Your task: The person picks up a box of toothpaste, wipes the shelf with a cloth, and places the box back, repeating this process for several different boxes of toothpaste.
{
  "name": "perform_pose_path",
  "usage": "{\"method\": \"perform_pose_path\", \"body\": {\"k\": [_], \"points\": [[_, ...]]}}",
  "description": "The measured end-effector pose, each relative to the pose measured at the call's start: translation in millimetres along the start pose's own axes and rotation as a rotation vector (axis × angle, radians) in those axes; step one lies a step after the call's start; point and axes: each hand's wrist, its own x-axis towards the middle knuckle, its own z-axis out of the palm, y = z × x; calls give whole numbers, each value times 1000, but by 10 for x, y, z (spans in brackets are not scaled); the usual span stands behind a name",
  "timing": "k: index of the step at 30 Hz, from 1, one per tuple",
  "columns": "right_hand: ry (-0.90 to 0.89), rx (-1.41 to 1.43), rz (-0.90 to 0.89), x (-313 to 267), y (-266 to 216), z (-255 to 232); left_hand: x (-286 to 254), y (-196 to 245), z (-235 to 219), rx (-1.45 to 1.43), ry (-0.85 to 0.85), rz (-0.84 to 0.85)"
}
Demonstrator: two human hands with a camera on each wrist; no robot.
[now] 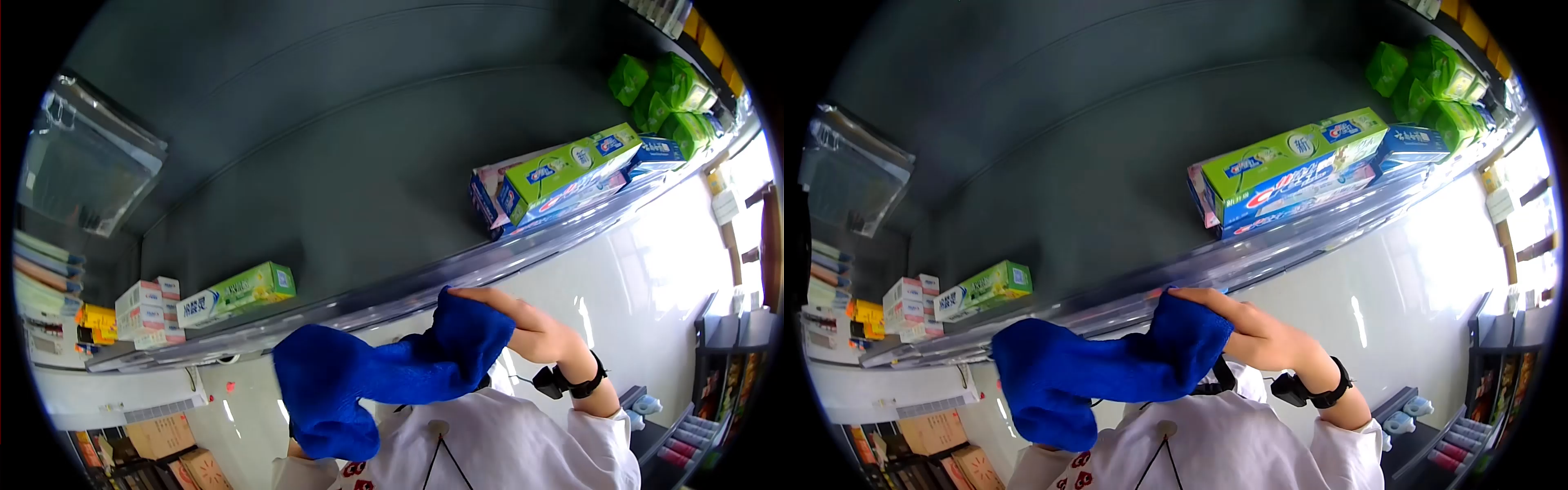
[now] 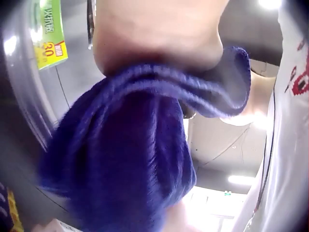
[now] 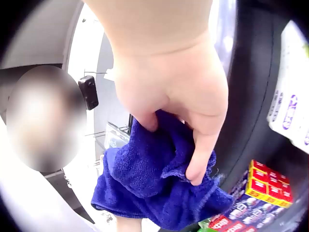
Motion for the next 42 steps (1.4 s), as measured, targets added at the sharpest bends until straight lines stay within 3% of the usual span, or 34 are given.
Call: {"method": "perform_pose_path", "body": {"k": [4, 6, 7, 9, 11, 13, 14, 15, 17, 18, 19, 23, 26, 28, 30, 33, 35, 36, 37, 38, 41, 42], "points": [[-66, -56, 104, -146, 503, -83, 20, -171, 245, -60, -2, -39], [-67, -316, 278, -200, 616, -109, 12, -227, 343, -88, 6, -61], [-65, -319, 281, -240, 568, -113, 4, -248, 378, -99, 12, -71], [-59, -793, 297, -322, 389, -117, -22, -296, 432, -113, 39, -111], [70, -843, 39, -325, 185, -243, -34, -348, 478, -100, 82, -170], [212, -625, -22, -343, -247, -410, 40, -277, 573, -35, 118, -244], [357, -692, -230, -344, -336, -533, 124, -180, 620, 150, -36, -35], [499, -752, -438, -342, -412, -672, 200, -109, 662, 147, -37, -33], [680, -1035, -664, -240, -628, -998, 268, -20, 720, 970, -137, 573], [732, -1144, -649, -180, -731, -1117, 203, 38, 771, 529, -351, 141], [783, -1252, -634, -125, -800, -1213, 149, 41, 794, 442, -397, 47], [823, -1462, -501, -28, -789, -1486, -35, -120, 769, 175, -212, 31], [694, -1553, -376, -30, -715, -1615, -271, -273, 736, -62, -63, -20], [670, -1368, -383, -15, -685, -1673, -441, -357, 725, -183, 26, -52], [672, -1433, -446, -52, -714, -1687, -547, -386, 724, -252, 89, -57], [781, -1469, -660, -153, -814, -1614, -593, -377, 707, -236, 5, -58], [963, -1039, -530, -316, -840, -1293, -634, -394, 736, -230, -7, -60], [858, -713, -490, -407, -859, -1045, -641, -397, 749, -230, -9, -58], [714, -386, -565, -421, -672, -961, -640, -390, 776, -226, -15, -56], [519, -358, -545, -456, -569, -876, -643, -398, 801, -215, -19, -51], [405, 56, -155, -415, -351, -145, -621, -405, 921, -147, -47, -16], [350, 95, -121, -337, -170, -13, -588, -401, 983, -99, -63, 11]]}}
